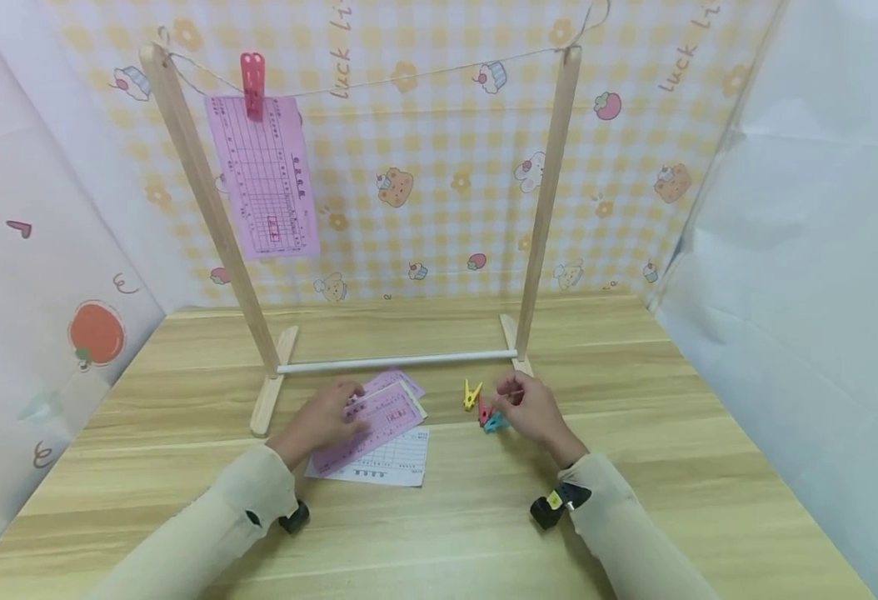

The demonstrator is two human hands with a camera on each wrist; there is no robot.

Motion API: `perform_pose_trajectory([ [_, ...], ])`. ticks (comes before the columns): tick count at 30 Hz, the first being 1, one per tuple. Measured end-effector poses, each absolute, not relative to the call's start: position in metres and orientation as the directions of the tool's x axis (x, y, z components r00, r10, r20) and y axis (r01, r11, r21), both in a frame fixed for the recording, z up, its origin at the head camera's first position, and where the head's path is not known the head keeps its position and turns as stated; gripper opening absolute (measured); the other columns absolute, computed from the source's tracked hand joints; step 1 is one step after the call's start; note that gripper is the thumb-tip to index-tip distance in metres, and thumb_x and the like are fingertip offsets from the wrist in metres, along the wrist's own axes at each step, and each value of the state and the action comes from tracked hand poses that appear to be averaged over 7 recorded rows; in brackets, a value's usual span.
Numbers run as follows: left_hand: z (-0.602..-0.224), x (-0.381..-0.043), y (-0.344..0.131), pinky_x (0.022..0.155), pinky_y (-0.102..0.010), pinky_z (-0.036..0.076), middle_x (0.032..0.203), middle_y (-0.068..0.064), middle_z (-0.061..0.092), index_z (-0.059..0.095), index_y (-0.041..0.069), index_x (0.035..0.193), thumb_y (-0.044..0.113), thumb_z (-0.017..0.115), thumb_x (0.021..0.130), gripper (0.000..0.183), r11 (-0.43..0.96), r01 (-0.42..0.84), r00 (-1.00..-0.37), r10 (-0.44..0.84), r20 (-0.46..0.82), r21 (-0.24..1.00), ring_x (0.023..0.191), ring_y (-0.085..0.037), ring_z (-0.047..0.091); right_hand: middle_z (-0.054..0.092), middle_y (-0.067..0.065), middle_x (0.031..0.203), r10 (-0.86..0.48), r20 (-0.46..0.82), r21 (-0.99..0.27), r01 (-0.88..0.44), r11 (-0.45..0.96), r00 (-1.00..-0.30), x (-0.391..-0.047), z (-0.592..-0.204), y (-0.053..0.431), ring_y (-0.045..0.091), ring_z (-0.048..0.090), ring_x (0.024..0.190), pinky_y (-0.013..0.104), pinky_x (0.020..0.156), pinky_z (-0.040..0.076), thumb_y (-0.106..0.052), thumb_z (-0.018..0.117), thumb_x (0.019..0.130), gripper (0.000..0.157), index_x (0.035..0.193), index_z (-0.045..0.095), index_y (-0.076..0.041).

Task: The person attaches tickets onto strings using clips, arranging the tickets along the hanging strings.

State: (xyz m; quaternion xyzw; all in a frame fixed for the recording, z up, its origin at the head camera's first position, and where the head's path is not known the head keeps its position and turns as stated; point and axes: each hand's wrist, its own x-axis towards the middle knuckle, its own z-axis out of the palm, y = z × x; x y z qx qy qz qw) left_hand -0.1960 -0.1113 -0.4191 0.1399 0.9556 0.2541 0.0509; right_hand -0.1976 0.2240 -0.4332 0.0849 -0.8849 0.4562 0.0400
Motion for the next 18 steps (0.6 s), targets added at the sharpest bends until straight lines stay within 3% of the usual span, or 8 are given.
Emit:
perform_pose_trajectory([
  [4,-0.4155,-0.1936,-0.1134,0.094,-0.049,0.044,0.113,-0.013,0.057,0.055,0.004,0.130,0.027,0.081,0.079,0.063,0.856,0.190,-0.957,0.271,-0.104,0.480,0.105,-0.030,0.054,0.060,0.007,0.086,-0.131,0.141,-0.802,-0.190,0.566,-0.981,-0.1966,-0.4337,0.2261,0.018,0.052,0.075,0.026,0.064,0.044,-0.011,0.072,0.088,0.016,0.095,0.061,-0.001],
  [9,-0.4146,-0.1906,-0.1156,0.098,-0.055,0.041,0.129,-0.022,0.050,0.048,0.005,0.139,0.033,0.085,0.073,0.080,0.883,0.147,-0.956,0.243,-0.166,0.446,0.117,-0.040,0.048,0.060,0.007,0.084,-0.160,0.141,-0.801,-0.207,0.562,-0.977,-0.1945,-0.4333,0.2274,0.017,0.051,0.073,0.024,0.061,0.043,-0.007,0.073,0.086,0.017,0.095,0.061,0.001],
  [18,-0.4113,-0.1916,-0.1148,0.096,-0.054,0.042,0.122,-0.021,0.051,0.050,0.006,0.137,0.028,0.087,0.070,0.079,0.907,0.160,-0.949,0.250,-0.192,0.390,0.112,-0.038,0.050,0.062,0.009,0.087,-0.235,0.077,-0.820,-0.196,0.538,-0.969,-0.1903,-0.4315,0.2322,0.018,0.058,0.078,0.023,0.062,0.048,-0.003,0.075,0.083,0.024,0.099,0.060,0.005],
])
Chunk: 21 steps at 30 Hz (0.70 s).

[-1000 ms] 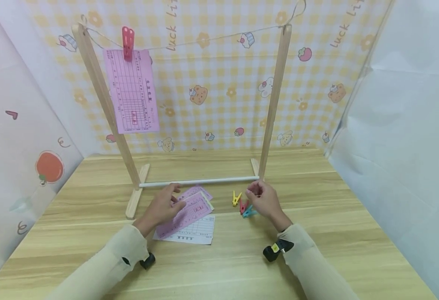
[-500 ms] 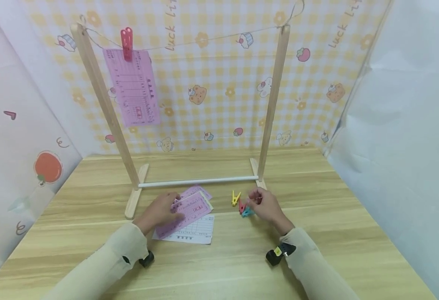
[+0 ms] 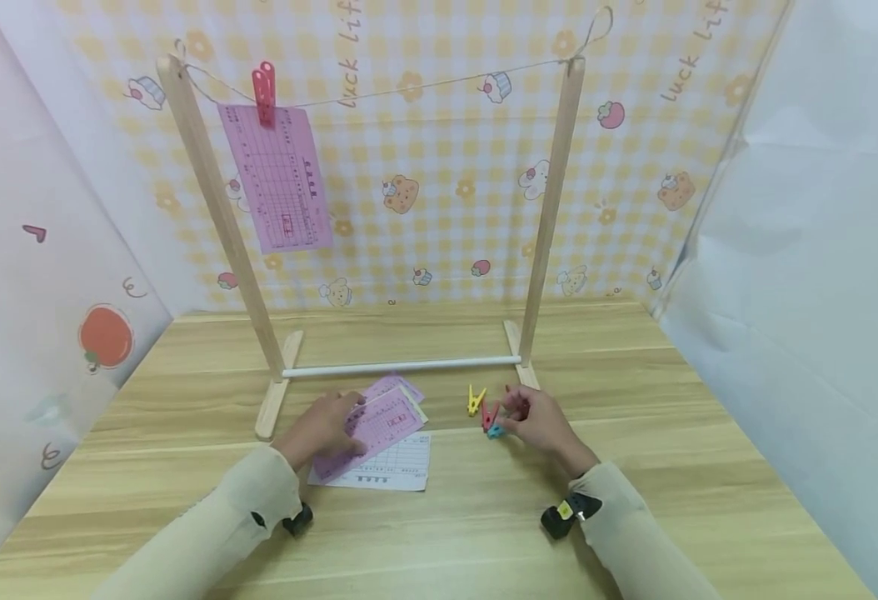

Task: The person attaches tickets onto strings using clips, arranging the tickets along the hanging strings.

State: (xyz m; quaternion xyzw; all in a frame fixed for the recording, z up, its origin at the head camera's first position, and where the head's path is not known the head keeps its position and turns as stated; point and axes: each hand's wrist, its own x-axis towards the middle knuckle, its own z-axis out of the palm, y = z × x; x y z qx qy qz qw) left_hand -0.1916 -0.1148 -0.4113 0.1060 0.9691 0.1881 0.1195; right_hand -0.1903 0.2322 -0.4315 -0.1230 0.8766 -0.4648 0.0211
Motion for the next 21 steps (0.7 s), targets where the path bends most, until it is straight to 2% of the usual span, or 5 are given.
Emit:
perform_pose_trajectory([
  [8,-0.4119,-0.1967,-0.1145,0.099,-0.054,0.037,0.119,-0.019,0.055,0.053,0.007,0.133,0.024,0.089,0.067,0.077,0.907,0.162,-0.950,0.249,-0.187,0.389,0.114,-0.041,0.049,0.063,0.015,0.092,-0.313,0.047,-0.817,-0.216,0.534,-0.949,-0.1914,-0.4268,0.2371,0.020,0.059,0.080,0.023,0.067,0.050,0.000,0.078,0.079,0.030,0.101,0.060,0.006],
  [21,-0.4151,-0.1960,-0.1154,0.091,-0.048,0.041,0.107,-0.010,0.053,0.056,0.008,0.131,0.023,0.090,0.066,0.075,0.899,0.180,-0.954,0.258,-0.151,0.400,0.099,-0.029,0.050,0.063,0.011,0.095,-0.376,0.007,-0.799,-0.231,0.555,-0.927,-0.1935,-0.4301,0.2410,0.023,0.061,0.083,0.026,0.072,0.053,0.005,0.079,0.076,0.032,0.103,0.060,0.004],
])
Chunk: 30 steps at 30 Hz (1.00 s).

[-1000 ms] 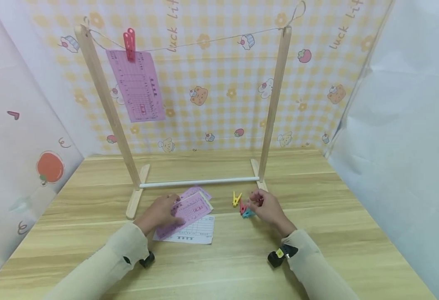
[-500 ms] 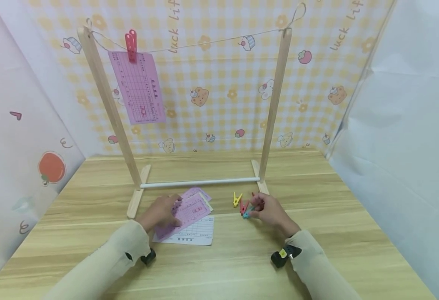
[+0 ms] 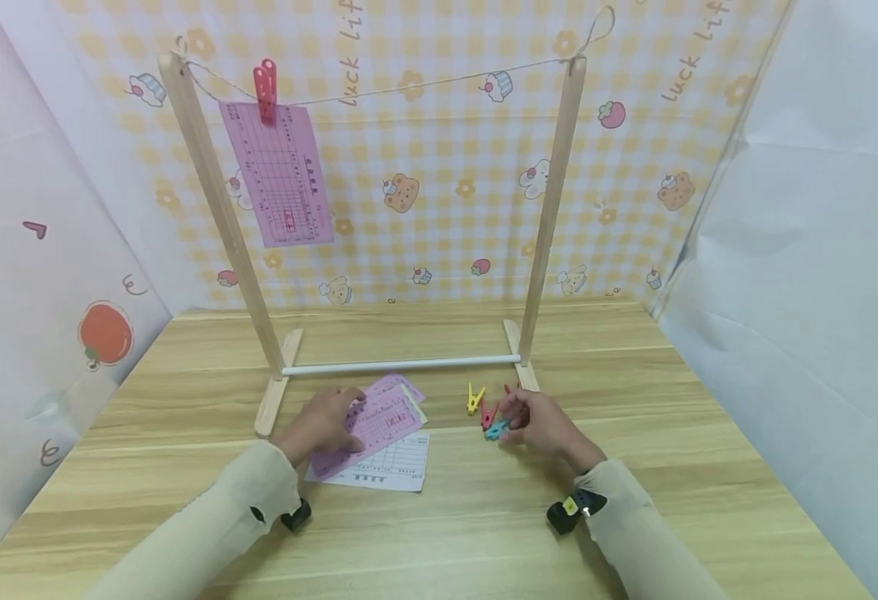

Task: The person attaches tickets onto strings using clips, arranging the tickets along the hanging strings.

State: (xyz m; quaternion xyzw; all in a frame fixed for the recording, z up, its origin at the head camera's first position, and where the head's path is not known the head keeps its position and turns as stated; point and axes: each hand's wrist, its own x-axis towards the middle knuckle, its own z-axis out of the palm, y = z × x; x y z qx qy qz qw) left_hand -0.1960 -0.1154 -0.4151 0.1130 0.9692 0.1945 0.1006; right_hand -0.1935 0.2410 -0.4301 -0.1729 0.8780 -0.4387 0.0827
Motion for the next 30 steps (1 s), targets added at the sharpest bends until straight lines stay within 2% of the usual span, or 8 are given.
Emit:
perform_pose_trajectory([
  [4,-0.4153,-0.1964,-0.1146,0.092,-0.047,0.041,0.107,-0.011,0.053,0.055,0.006,0.131,0.022,0.090,0.066,0.076,0.897,0.184,-0.955,0.260,-0.143,0.401,0.099,-0.029,0.050,0.062,0.010,0.092,-0.390,-0.001,-0.804,-0.232,0.548,-0.921,-0.1928,-0.4297,0.2418,0.023,0.061,0.083,0.025,0.072,0.053,0.007,0.078,0.076,0.032,0.102,0.060,0.005],
  [9,-0.4144,-0.1971,-0.1135,0.096,-0.049,0.041,0.114,-0.018,0.054,0.051,-0.002,0.132,0.019,0.091,0.064,0.081,0.892,0.178,-0.960,0.251,-0.128,0.415,0.105,-0.034,0.052,0.062,0.011,0.092,-0.403,-0.003,-0.807,-0.236,0.541,-0.915,-0.1936,-0.4301,0.2432,0.023,0.061,0.082,0.025,0.071,0.054,0.007,0.078,0.075,0.033,0.103,0.059,0.005],
  [12,-0.4146,-0.1981,-0.1125,0.095,-0.048,0.043,0.113,-0.018,0.054,0.052,-0.005,0.129,0.017,0.091,0.064,0.079,0.890,0.169,-0.961,0.245,-0.131,0.424,0.103,-0.032,0.053,0.061,0.011,0.093,-0.403,-0.008,-0.802,-0.235,0.549,-0.915,-0.1945,-0.4312,0.2443,0.022,0.060,0.081,0.025,0.069,0.053,0.008,0.078,0.074,0.034,0.103,0.060,0.004],
  [20,-0.4135,-0.1979,-0.1107,0.089,-0.043,0.048,0.108,-0.014,0.050,0.051,-0.003,0.129,0.013,0.089,0.066,0.076,0.869,0.141,-0.956,0.245,-0.163,0.475,0.091,-0.025,0.053,0.059,0.011,0.094,-0.412,-0.030,-0.784,-0.234,0.574,-0.911,-0.1967,-0.4314,0.2472,0.020,0.059,0.081,0.024,0.067,0.053,0.008,0.079,0.074,0.035,0.103,0.060,0.003],
  [30,-0.4127,-0.2010,-0.1098,0.098,-0.046,0.044,0.113,-0.015,0.058,0.051,-0.003,0.131,0.015,0.078,0.081,0.059,0.853,0.208,-0.950,0.294,-0.110,0.478,0.109,-0.032,0.055,0.060,0.008,0.090,-0.439,0.003,-0.761,-0.287,0.582,-0.898,-0.1981,-0.4340,0.2482,0.019,0.059,0.080,0.024,0.067,0.052,0.007,0.079,0.074,0.033,0.100,0.061,0.003],
])
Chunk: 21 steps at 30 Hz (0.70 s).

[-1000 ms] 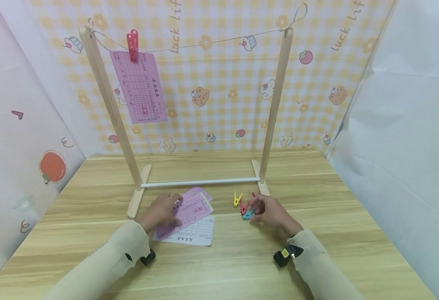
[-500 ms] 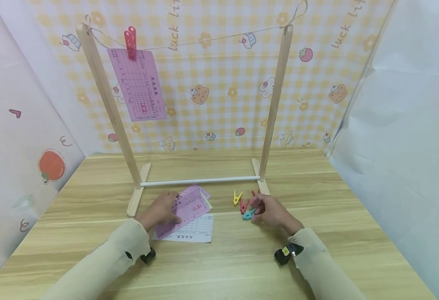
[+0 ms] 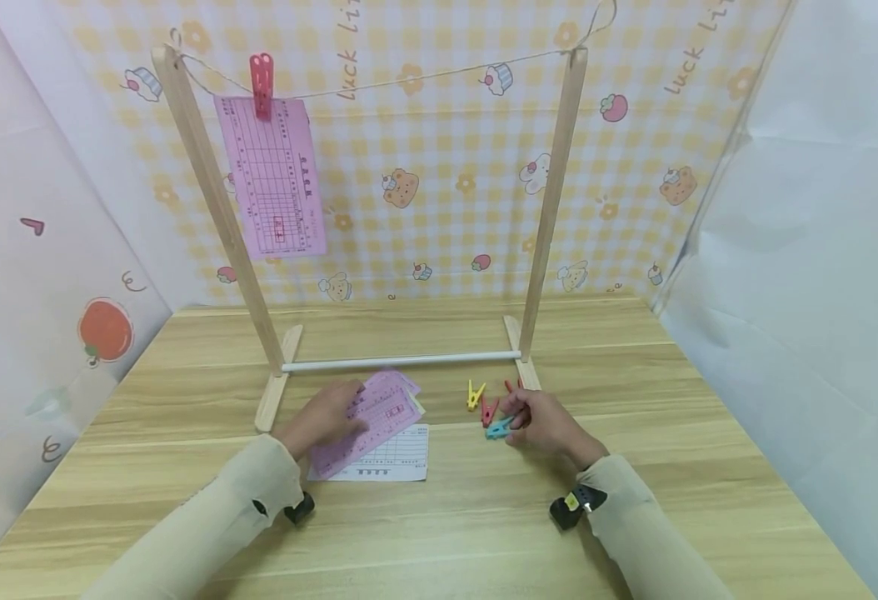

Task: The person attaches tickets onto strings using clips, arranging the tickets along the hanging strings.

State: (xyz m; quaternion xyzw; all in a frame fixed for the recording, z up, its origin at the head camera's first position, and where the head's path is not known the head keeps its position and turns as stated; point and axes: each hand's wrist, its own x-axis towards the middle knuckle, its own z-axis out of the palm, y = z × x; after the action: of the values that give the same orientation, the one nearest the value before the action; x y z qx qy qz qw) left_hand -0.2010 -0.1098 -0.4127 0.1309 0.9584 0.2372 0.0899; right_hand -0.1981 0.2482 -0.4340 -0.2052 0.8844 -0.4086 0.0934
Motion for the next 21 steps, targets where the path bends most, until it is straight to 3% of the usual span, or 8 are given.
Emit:
perform_pose_trajectory([
  [5,-0.409,-0.202,-0.111,0.095,-0.045,0.046,0.109,-0.013,0.060,0.051,-0.002,0.131,0.016,0.073,0.086,0.053,0.842,0.209,-0.950,0.296,-0.100,0.498,0.104,-0.029,0.057,0.060,0.008,0.090,-0.441,0.002,-0.755,-0.290,0.587,-0.897,-0.198,-0.434,0.247,0.018,0.058,0.079,0.024,0.066,0.052,0.004,0.079,0.075,0.031,0.100,0.061,0.002],
  [13,-0.401,-0.204,-0.111,0.080,-0.036,0.051,0.092,-0.002,0.057,0.056,0.004,0.123,0.020,0.072,0.087,0.043,0.822,0.178,-0.954,0.279,-0.109,0.541,0.084,-0.018,0.056,0.060,0.006,0.089,-0.434,-0.002,-0.744,-0.288,0.603,-0.901,-0.197,-0.436,0.248,0.016,0.057,0.076,0.024,0.063,0.050,-0.001,0.080,0.078,0.028,0.100,0.063,-0.002],
  [21,-0.392,-0.207,-0.112,0.077,-0.035,0.051,0.091,-0.001,0.057,0.056,0.005,0.122,0.022,0.072,0.088,0.042,0.822,0.193,-0.955,0.282,-0.088,0.536,0.082,-0.017,0.055,0.060,0.003,0.089,-0.427,0.020,-0.698,-0.318,0.641,-0.904,-0.197,-0.433,0.249,0.017,0.054,0.078,0.025,0.064,0.046,-0.009,0.080,0.079,0.027,0.100,0.064,-0.006],
])
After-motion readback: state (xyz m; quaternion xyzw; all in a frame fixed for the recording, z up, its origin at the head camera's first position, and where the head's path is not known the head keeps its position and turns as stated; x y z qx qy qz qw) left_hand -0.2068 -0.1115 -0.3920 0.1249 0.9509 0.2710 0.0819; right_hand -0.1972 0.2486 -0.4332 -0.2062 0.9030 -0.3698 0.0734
